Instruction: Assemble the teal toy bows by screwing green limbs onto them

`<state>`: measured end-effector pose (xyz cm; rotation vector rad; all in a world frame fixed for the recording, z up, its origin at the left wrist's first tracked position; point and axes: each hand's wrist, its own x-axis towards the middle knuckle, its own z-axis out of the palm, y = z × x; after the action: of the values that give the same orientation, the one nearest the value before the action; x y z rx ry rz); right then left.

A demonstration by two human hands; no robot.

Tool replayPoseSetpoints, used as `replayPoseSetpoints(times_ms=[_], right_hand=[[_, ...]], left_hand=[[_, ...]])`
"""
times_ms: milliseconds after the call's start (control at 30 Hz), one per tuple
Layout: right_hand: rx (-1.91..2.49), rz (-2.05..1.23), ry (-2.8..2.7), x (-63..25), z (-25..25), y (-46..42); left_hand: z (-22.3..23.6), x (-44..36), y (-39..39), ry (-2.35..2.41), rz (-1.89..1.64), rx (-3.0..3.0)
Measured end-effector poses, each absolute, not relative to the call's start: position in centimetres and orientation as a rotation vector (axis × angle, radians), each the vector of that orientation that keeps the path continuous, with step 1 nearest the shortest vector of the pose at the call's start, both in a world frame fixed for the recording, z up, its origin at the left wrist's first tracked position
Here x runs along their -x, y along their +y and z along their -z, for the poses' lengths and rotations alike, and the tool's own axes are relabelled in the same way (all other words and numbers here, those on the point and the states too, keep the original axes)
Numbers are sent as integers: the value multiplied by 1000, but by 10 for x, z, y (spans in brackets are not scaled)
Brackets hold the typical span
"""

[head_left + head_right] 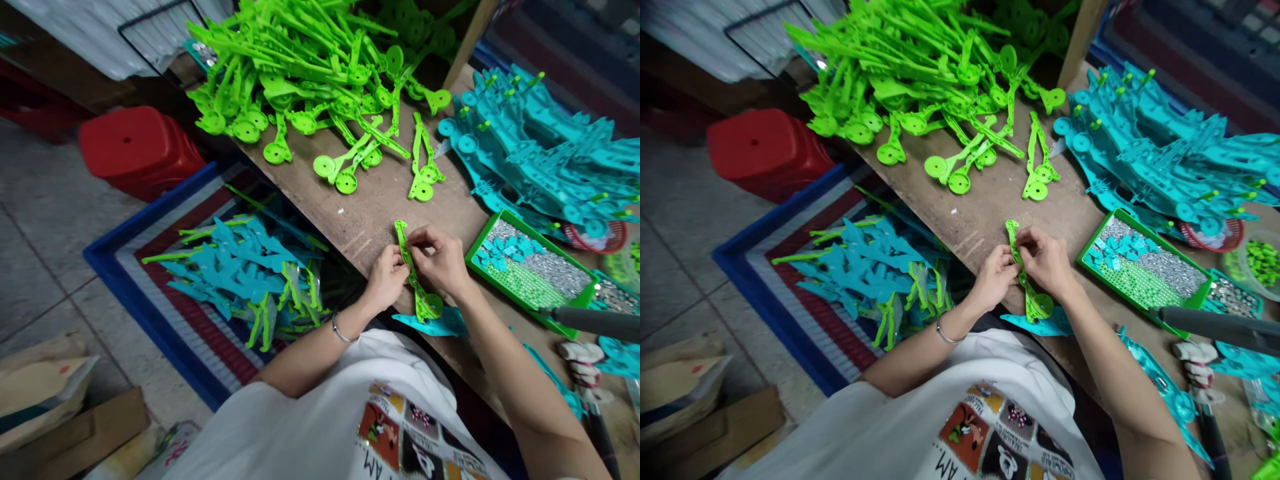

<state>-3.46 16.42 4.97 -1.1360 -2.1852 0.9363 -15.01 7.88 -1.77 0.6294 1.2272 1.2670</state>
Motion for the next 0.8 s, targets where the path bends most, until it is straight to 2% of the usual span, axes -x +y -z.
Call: replayPoseSetpoints(times_ms=[367, 800], right_hand=[[1073, -790, -2314, 38, -50, 160], [1104, -913, -2219, 34, -53, 159]], left_hand=[[16, 150, 80, 1279, -1252, -646], [18, 150, 79, 1311, -1267, -609]])
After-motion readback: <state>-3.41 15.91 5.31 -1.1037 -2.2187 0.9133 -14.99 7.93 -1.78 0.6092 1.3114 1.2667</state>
